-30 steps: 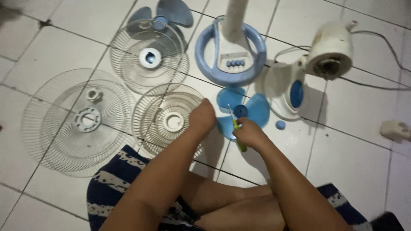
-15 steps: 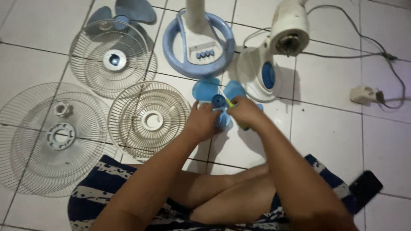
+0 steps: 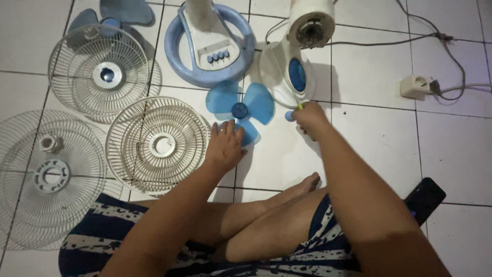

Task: The person uses a screwdriver to loosen and tighten screws on the motor shafts of two disassembled electric fans. They work on the motor housing of a standing fan and a separate motor unit, then handle the fan blades and cages.

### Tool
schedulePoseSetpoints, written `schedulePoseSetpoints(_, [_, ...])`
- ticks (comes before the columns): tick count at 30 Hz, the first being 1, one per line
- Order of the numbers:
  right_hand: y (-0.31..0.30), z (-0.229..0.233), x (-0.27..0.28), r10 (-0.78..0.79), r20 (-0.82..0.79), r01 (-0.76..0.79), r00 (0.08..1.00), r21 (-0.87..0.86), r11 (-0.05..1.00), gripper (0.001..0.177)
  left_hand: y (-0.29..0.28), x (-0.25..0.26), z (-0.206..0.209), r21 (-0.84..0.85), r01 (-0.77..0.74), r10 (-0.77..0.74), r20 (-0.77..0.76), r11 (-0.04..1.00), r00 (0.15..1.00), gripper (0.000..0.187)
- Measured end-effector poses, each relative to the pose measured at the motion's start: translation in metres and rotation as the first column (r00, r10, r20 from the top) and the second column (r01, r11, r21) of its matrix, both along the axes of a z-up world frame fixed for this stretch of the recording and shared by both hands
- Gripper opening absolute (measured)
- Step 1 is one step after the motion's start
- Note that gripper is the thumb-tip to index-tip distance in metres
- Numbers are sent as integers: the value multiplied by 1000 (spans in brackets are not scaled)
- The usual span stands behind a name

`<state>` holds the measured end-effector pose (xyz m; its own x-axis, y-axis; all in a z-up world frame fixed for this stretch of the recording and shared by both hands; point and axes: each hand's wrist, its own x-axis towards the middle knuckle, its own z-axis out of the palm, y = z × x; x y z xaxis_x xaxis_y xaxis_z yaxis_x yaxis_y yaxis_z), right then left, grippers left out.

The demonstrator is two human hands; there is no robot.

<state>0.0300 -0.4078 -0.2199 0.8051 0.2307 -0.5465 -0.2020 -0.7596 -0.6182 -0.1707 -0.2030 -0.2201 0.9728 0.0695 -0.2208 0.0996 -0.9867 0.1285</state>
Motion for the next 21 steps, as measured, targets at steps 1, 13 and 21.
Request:
schedulePoseSetpoints(1, [1,-10,-1,32,121,-27,992,-41,999,36,0,1,4,5,-6,6,24,1000,1000,84])
schedulePoseSetpoints(13, [20,-22,-18,102,292,-23,951,-262,965,41,-6,0,30,-83,-96,79,-185,992,980,88])
schedulePoseSetpoints(21, [21,-24,-13,243,108,-201,964,-299,933,44,-3,0,19,-103,-156,149,-70,982,986,114])
